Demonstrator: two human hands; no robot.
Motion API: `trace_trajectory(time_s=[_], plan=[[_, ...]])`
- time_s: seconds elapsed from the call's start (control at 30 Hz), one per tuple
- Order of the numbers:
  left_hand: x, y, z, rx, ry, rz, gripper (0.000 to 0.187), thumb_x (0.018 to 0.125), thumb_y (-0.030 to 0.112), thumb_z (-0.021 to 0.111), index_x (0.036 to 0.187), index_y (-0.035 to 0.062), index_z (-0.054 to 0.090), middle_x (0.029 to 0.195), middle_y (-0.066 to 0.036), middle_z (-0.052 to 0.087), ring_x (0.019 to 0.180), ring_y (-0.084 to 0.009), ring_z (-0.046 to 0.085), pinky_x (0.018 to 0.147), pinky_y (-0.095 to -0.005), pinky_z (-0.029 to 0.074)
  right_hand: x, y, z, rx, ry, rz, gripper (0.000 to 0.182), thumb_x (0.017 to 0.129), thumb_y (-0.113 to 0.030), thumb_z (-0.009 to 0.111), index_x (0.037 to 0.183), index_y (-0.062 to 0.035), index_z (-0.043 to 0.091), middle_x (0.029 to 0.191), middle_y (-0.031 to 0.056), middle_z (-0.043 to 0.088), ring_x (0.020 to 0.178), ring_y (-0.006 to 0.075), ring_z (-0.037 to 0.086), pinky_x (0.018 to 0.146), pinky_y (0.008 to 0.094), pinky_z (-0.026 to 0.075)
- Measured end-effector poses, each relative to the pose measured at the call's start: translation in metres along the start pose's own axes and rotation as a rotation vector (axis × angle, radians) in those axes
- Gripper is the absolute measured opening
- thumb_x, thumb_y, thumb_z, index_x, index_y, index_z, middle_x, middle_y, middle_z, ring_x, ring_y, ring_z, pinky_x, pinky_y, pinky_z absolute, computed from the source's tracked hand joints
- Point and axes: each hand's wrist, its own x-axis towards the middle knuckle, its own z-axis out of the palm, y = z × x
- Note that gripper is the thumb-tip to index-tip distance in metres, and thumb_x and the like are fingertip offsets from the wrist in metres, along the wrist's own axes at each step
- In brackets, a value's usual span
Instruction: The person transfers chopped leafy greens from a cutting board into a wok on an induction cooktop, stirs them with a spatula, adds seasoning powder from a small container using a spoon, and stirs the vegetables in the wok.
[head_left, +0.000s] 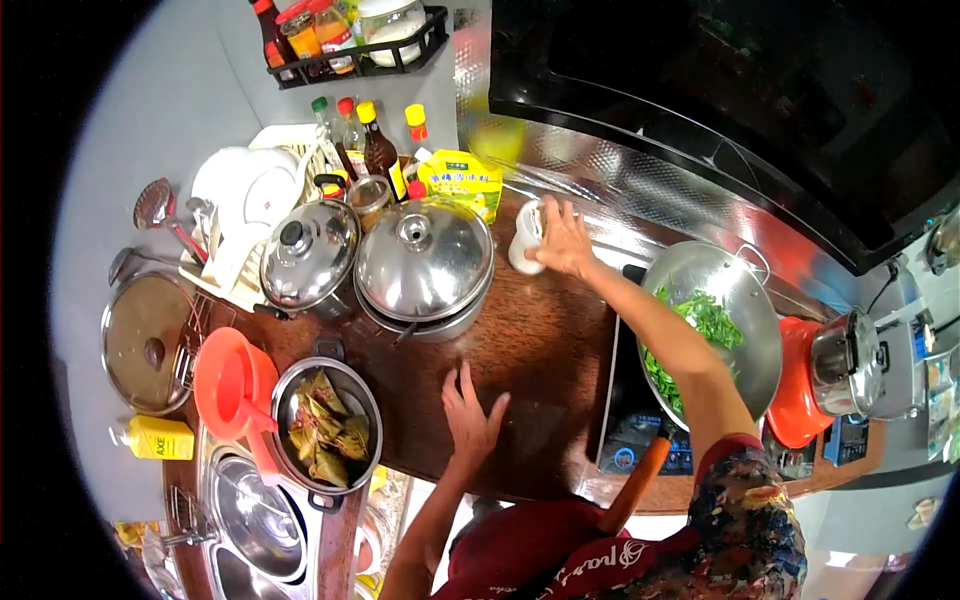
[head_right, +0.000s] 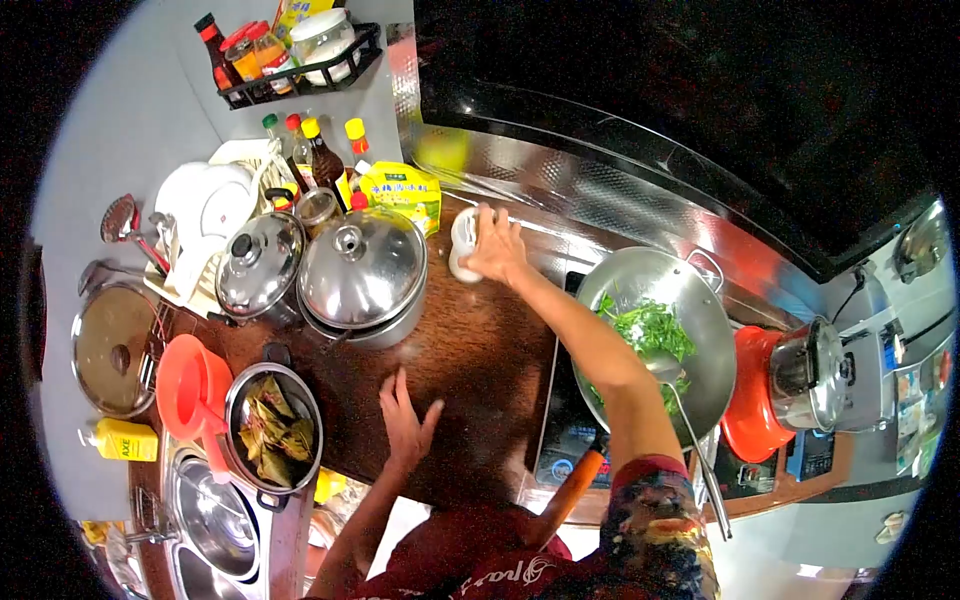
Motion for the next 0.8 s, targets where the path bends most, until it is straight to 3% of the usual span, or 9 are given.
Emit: trace_trajectory(time_s=[0.07, 0.17, 0.33, 0.43, 0.53, 0.57, 0.63, 0.73, 0.8], plan=[[-0.014, -0.017, 0.007, 0.382, -0.141, 0.149, 0.080, 0.079, 0.046, 0.063, 0.138, 0.0032, 0.029, 0.132, -0.021, 0.034, 0.126, -0.0411, 0.028, 0.104, -0.0501, 0.022, 0.031, -0.008, 0.004, -0.003, 0.073, 0.043, 0.093, 0.058, -0.032, 0.077, 0.133, -0.0106, 0.027, 0.131, 0.0234, 0.029, 0.112, 0.0447, 0.038, 0.087, 0.0500, 0.045], [-0.011, -0.003, 0.005, 0.475, -0.150, 0.147, 0.081, 0.076, 0.053, 0.063, 0.136, 0.0057, 0.035, 0.131, -0.018, 0.035, 0.127, -0.0387, 0.027, 0.105, -0.0493, 0.022, 0.066, -0.007, 0.034, 0.072, 0.298, 0.032, 0.093, 0.056, -0.032, 0.083, 0.130, -0.0095, 0.032, 0.134, 0.0227, 0.026, 0.120, 0.0456, 0.031, 0.092, 0.0504, 0.043], [-0.009, -0.002, 0.005, 0.466, -0.174, 0.134, 0.082, 0.077, 0.055, 0.062, 0.136, 0.0060, 0.033, 0.131, -0.019, 0.032, 0.127, -0.0404, 0.025, 0.102, -0.0541, 0.024, 0.062, -0.011, 0.030, 0.072, 0.137, 0.062, 0.115, 0.057, -0.051, 0.080, 0.144, -0.0156, 0.014, 0.149, 0.0190, 0.006, 0.137, 0.0428, 0.002, 0.104, 0.0624, 0.019], [-0.011, -0.005, 0.007, 0.447, -0.135, 0.157, 0.084, 0.075, 0.056, 0.062, 0.136, 0.0047, 0.034, 0.132, -0.020, 0.035, 0.128, -0.0405, 0.026, 0.103, -0.0529, 0.023, 0.028, 0.002, -0.016, 0.021, 0.014, -0.091, 0.097, 0.066, -0.049, 0.074, 0.142, -0.0154, 0.025, 0.145, 0.0210, 0.017, 0.135, 0.0408, 0.014, 0.104, 0.0634, 0.019], [-0.016, -0.009, 0.009, 0.414, -0.096, 0.182, 0.083, 0.073, 0.052, 0.065, 0.135, 0.0041, 0.036, 0.132, -0.020, 0.037, 0.128, -0.0401, 0.027, 0.104, -0.0520, 0.023, -0.018, 0.033, -0.081, -0.213, -0.186, -0.083, 0.071, 0.078, -0.055, 0.059, 0.134, -0.0146, 0.042, 0.135, 0.0169, 0.038, 0.131, 0.0300, 0.031, 0.106, 0.0451, 0.031], [-0.016, -0.009, 0.011, 0.408, -0.094, 0.169, 0.082, 0.073, 0.051, 0.066, 0.134, 0.0039, 0.037, 0.132, -0.020, 0.037, 0.128, -0.0402, 0.027, 0.104, -0.0522, 0.023, -0.053, 0.049, -0.105, -0.286, 0.038, -0.237, 0.057, 0.078, -0.051, 0.060, 0.121, -0.0139, 0.055, 0.110, 0.0175, 0.060, 0.105, 0.0329, 0.056, 0.094, 0.0387, 0.043], [-0.020, -0.017, 0.013, 0.359, -0.048, 0.219, 0.078, 0.073, 0.049, 0.067, 0.131, 0.0036, 0.040, 0.131, -0.019, 0.038, 0.127, -0.0396, 0.028, 0.103, -0.0523, 0.023, -0.107, 0.091, -0.156, -0.242, -0.054, -0.236, 0.053, 0.080, -0.046, 0.060, 0.121, -0.0119, 0.056, 0.102, 0.0175, 0.065, 0.097, 0.0336, 0.060, 0.090, 0.0416, 0.045], [-0.014, -0.031, 0.011, 0.144, -0.085, 0.179, 0.071, 0.074, 0.045, 0.068, 0.128, 0.0046, 0.044, 0.129, -0.018, 0.038, 0.126, -0.0383, 0.029, 0.103, -0.0508, 0.023, -0.200, 0.150, -0.211, -0.456, -0.253, 0.018, 0.051, 0.083, -0.041, 0.059, 0.122, -0.0088, 0.053, 0.122, 0.0173, 0.051, 0.112, 0.0334, 0.050, 0.092, 0.0410, 0.042], [-0.007, -0.024, -0.001, -0.131, -0.187, -0.043, 0.058, 0.081, 0.037, 0.065, 0.125, 0.0037, 0.047, 0.124, -0.016, 0.045, 0.119, -0.0306, 0.040, 0.101, -0.0418, 0.032, -0.279, 0.191, -0.222, -0.416, -0.271, 0.240, 0.059, 0.078, -0.047, 0.062, 0.127, -0.0165, 0.051, 0.124, 0.0135, 0.054, 0.113, 0.0295, 0.052, 0.096, 0.0395, 0.041]])
